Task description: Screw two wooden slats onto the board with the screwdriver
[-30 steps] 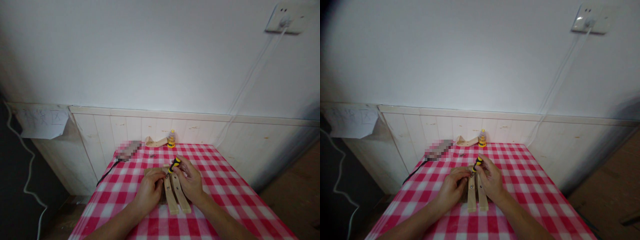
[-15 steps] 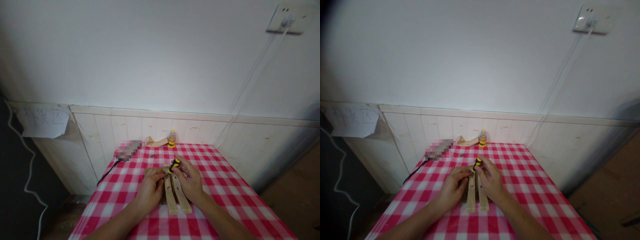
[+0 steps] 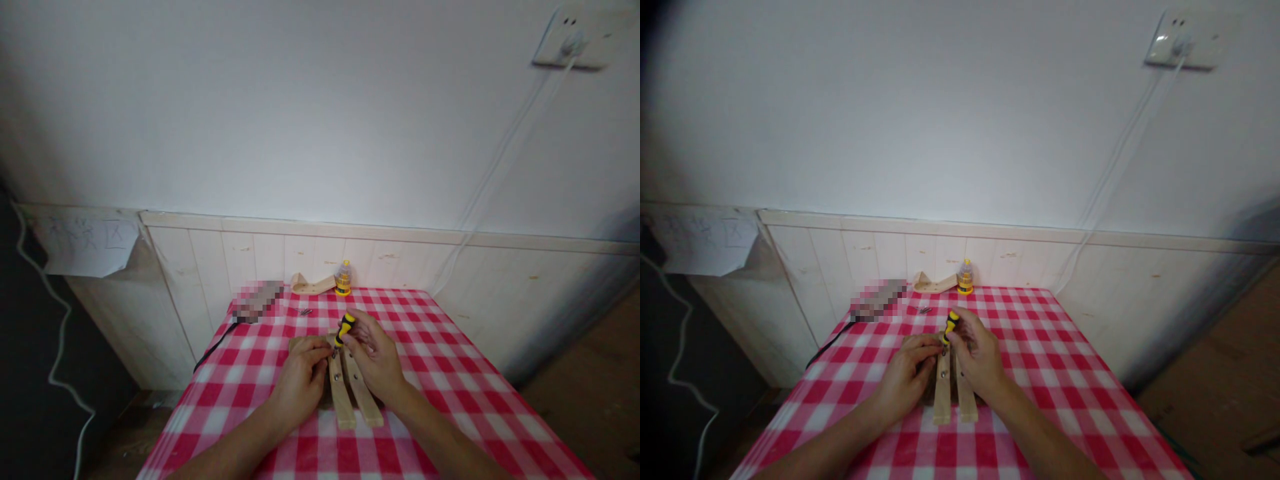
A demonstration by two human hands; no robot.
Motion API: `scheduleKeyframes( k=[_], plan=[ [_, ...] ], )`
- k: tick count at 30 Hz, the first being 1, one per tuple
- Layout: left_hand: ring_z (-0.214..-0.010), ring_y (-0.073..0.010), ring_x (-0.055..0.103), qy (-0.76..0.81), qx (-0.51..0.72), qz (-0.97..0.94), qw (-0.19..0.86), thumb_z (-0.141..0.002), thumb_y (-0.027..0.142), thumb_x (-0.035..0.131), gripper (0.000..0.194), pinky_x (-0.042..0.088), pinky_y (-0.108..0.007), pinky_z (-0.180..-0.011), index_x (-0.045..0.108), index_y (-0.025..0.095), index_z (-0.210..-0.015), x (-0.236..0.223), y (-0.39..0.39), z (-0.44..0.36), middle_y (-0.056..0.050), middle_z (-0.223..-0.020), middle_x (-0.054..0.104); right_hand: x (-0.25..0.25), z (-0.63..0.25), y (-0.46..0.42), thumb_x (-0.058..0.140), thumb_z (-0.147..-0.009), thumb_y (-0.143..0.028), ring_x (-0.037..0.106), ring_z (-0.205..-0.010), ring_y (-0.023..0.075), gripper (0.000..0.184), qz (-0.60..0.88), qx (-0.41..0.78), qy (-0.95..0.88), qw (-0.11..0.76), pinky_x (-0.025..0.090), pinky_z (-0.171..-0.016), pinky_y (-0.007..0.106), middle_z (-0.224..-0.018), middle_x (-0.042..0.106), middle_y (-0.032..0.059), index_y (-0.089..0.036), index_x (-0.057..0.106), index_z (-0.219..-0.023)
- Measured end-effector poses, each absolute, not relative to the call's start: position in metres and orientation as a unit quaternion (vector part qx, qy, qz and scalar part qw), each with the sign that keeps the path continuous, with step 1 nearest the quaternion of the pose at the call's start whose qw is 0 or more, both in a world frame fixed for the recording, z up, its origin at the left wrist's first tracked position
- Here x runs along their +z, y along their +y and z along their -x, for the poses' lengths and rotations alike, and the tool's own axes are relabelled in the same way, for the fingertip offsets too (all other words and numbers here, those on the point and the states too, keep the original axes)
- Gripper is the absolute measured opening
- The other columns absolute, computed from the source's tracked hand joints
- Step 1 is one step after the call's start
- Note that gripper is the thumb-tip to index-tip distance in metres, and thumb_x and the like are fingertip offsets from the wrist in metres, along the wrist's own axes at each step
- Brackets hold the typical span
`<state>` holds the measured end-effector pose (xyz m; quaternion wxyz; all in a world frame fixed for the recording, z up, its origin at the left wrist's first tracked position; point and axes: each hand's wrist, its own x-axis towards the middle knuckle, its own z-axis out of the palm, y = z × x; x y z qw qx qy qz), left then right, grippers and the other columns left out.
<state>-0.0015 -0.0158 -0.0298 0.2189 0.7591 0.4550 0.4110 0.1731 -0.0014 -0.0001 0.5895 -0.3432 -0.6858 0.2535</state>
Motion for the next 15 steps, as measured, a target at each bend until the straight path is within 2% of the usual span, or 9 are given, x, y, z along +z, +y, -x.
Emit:
scheduleKeyframes(
  k=[4,15],
  plan=[
    [-0.111,-0.0256,0.061,0.459,0.413,-0.757,0.215,-0.086,0.011,0.048,0.036,0.048,-0.045,-0.101,0.077,0.024,-0.103,-0.0302,-0.0162,0.0013,-0.008,-0.114,0.072,-0.002,-0.1719,0.0009,0.068,-0.089,-0.027,0.075,-0.085,0.0199,0.038,0.37,0.229,-0.674,0.597,0.062,-0.078,0.032,-0.097,0.075,0.0055,-0.025,0.061,-0.126],
    [-0.111,-0.0257,0.061,0.457,0.426,-0.752,0.212,-0.085,0.01,0.05,0.036,0.049,-0.046,-0.1,0.078,0.024,-0.102,-0.0304,-0.0168,0.0007,-0.008,-0.112,0.072,-0.0017,-0.1695,0.0015,0.071,-0.087,-0.027,0.074,-0.082,0.02,0.038,0.371,0.169,-0.694,0.593,0.063,-0.073,0.032,-0.102,0.076,0.0053,-0.028,0.067,-0.124]
  ],
)
